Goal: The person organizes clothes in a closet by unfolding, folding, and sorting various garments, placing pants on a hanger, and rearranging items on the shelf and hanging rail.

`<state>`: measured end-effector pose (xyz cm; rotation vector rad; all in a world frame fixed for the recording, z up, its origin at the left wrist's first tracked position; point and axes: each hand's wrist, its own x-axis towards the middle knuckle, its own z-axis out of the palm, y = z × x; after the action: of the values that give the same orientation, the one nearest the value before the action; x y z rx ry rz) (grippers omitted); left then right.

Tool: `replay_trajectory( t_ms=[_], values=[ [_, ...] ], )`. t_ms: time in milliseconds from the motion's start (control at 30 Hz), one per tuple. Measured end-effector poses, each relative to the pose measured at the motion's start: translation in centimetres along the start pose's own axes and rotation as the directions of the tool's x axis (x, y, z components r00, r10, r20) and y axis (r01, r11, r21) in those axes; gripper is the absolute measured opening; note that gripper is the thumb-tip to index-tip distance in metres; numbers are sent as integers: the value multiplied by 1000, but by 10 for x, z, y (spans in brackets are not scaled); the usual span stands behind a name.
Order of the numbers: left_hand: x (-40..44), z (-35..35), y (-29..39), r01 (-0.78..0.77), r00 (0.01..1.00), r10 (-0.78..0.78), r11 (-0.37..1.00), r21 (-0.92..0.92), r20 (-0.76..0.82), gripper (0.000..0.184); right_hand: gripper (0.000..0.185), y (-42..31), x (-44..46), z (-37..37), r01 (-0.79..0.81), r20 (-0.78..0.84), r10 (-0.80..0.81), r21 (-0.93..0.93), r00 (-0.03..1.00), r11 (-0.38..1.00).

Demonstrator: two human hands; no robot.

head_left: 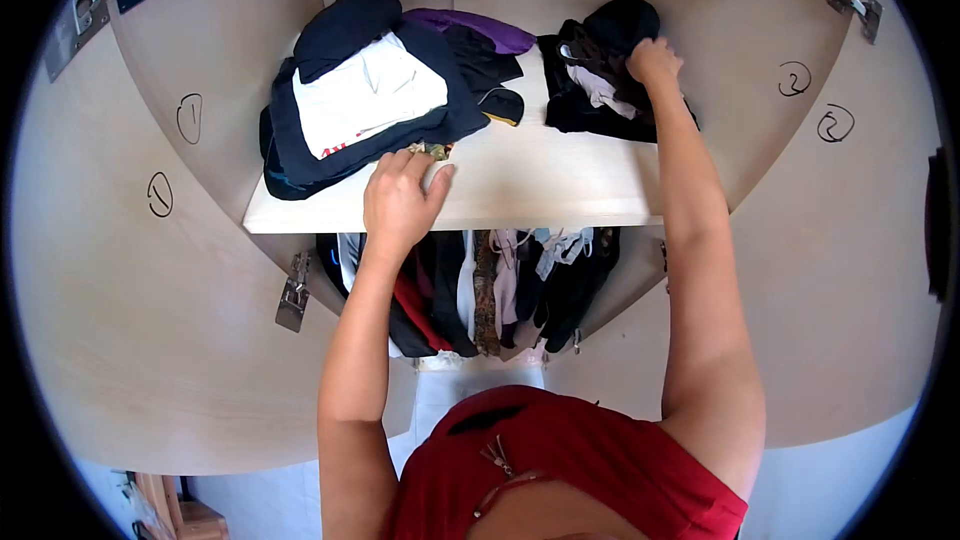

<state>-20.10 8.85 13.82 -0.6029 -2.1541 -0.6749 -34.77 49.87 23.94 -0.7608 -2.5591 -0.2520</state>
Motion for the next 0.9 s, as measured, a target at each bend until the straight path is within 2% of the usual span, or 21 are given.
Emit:
replay_trajectory(
  t_ms=[33, 67, 100, 167, 200, 233, 300, 367, 433, 467, 567, 600, 700, 767, 833, 867, 900],
  values=[
    [0, 0, 0, 1, 1000, -1, 1000, 2, -4, 25, 47, -10, -6, -6, 1, -152, -16, -99, 988, 995],
    [0, 1, 0, 1, 1000, -1, 1000, 4, -7, 25, 48, -21, -12, -14, 27, -429, -69, -102, 901, 994],
    [0, 1, 0, 1, 1000, -1, 1000, 6, -13, 25, 48, -36, -19, -24, 51, -671, -113, -111, 732, 993],
    [1, 1, 0, 4, 1000, -4, 1000, -3, -10, 25, 50, -69, -41, -47, 321, -699, -278, -73, 659, 944],
    [1, 0, 1, 7, 1000, -7, 1000, -6, -7, 25, 56, -89, -59, -58, 479, -551, -368, 67, 749, 875],
    [1, 0, 0, -3, 1000, 3, 1000, -4, -16, 24, 63, -109, -77, -66, 589, -395, -478, 234, 785, 774],
    [1, 1, -1, -24, 999, 24, 1000, 0, -33, 23, 85, -148, -100, -53, 776, -365, -723, 510, 586, 371],
    [1, 2, -3, -33, 999, 33, 999, 0, -42, 23, 97, -183, -123, -38, 819, -342, -890, 572, 301, 57],
    [0, 4, -4, -39, 998, 38, 999, -6, -53, 23, 103, -204, -147, -48, 797, -146, -956, 592, 254, 121],
    [0, 4, -4, -40, 998, 40, 999, -3, -46, 22, 92, -210, -159, -54, 834, -149, -939, 517, 309, 193],
    [0, 3, -4, -29, 999, 29, 1000, 0, -44, 23, 63, -236, -159, -53, 881, -219, -922, 426, 320, 205],
    [-1, 4, -5, -31, 998, 31, 1000, -2, -56, 23, 39, -243, -163, -51, 874, -347, -861, 443, 372, 199],
    [0, 3, -1, 3, 999, -3, 1000, -21, -33, 23, 30, -250, -169, -51, 893, -448, -806, 400, 387, 207],
    [3, 3, 4, 0, 999, -1, 999, -32, -51, 22, 26, -244, -177, -58, 937, -485, -818, 301, 309, 176],
    [2, 4, 2, 5, 999, -5, 1000, -12, -44, 22, 27, -236, -187, -70, 961, -432, -868, 227, 247, 161],
    [2, 5, 1, -5, 998, 5, 1000, -6, -57, 22, 29, -233, -188, -78, 955, -294, -924, 240, 243, 175],
    [2, 6, 0, -14, 997, 14, 1000, 2, -70, 22, 34, -226, -185, -93, 945, -264, -939, 296, 220, 138]
  ],
)
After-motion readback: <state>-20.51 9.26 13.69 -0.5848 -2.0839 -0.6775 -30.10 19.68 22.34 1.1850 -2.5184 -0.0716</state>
